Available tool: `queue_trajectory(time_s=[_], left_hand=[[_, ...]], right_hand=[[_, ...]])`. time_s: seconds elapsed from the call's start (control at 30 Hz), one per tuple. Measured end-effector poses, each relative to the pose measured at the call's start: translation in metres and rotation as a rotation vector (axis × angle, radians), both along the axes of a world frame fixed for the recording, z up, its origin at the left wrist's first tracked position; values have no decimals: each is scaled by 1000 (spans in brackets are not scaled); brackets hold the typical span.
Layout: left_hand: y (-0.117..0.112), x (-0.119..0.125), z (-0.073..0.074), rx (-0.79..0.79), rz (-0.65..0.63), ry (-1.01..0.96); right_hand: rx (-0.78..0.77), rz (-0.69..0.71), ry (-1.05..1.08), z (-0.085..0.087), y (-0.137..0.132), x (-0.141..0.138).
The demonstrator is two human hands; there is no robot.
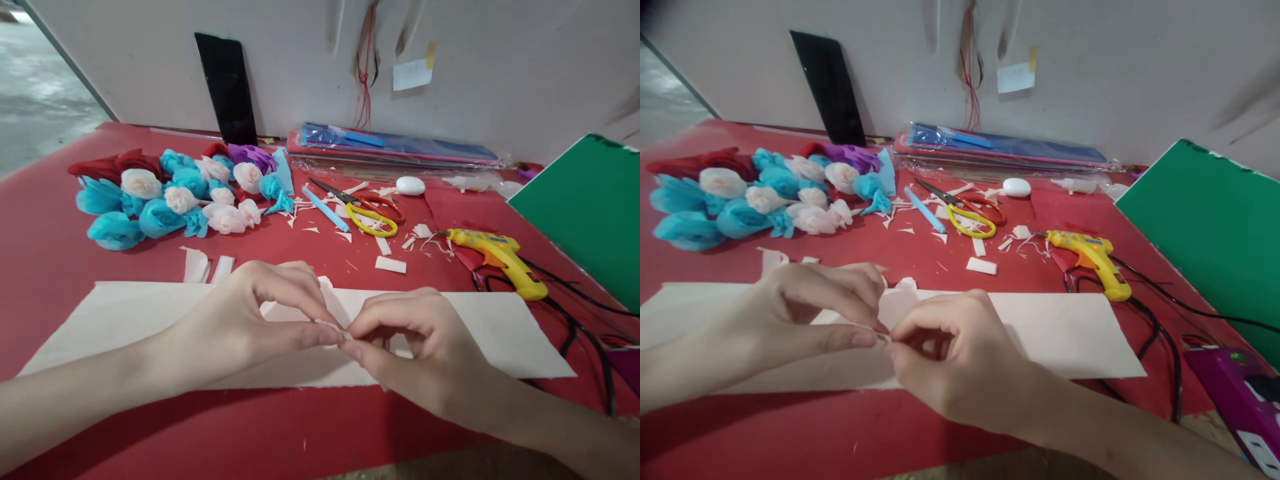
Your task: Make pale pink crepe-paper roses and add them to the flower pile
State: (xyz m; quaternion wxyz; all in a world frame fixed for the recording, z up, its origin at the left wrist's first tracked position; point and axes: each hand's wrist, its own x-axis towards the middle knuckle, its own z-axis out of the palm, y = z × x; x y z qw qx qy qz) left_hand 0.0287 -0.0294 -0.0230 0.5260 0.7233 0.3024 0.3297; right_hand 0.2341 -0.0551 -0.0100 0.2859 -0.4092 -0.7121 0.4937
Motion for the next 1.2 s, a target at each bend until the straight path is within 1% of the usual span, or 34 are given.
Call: queue_trajectory(time_s=[0.07,0.1,0.17,0.23,0.3,0.43,0.57,0.63,0.7,0.87,1.07,1.2], left_hand=[[-1,1,-1,-25,2,-6],[-1,2,-1,-35,11,-9],[-3,3,-2,-44,42,-21],[-3,4,-2,-42,69,-34],[-2,3,-1,-26,56,-37],[-3,1,2,2,13,-22],[-7,2,2,-21,62,-41],[-9,3,1,-22,73,-47],[-9,3,1,-15,81,-49],[-8,4,2,-10,51,-42],[-10,6,2,-3,89,-56],[-12,6,3,-12,100,-69]], right_hand=[[254,32,-47,0,-2,0],[341,47,-61,0,-2,0],[418,66,-87,0,-3,0],[416,63,-96,1,-3,-1],[372,48,-81,1,-3,-1],[221,3,-4,0,-6,-1],[110,-3,47,0,-7,-1],[113,1,74,1,-6,-2],[149,2,88,0,-6,-2],[225,-3,79,-2,-6,-2],[249,-13,59,-2,-7,-2],[292,-27,34,-4,-9,-1]])
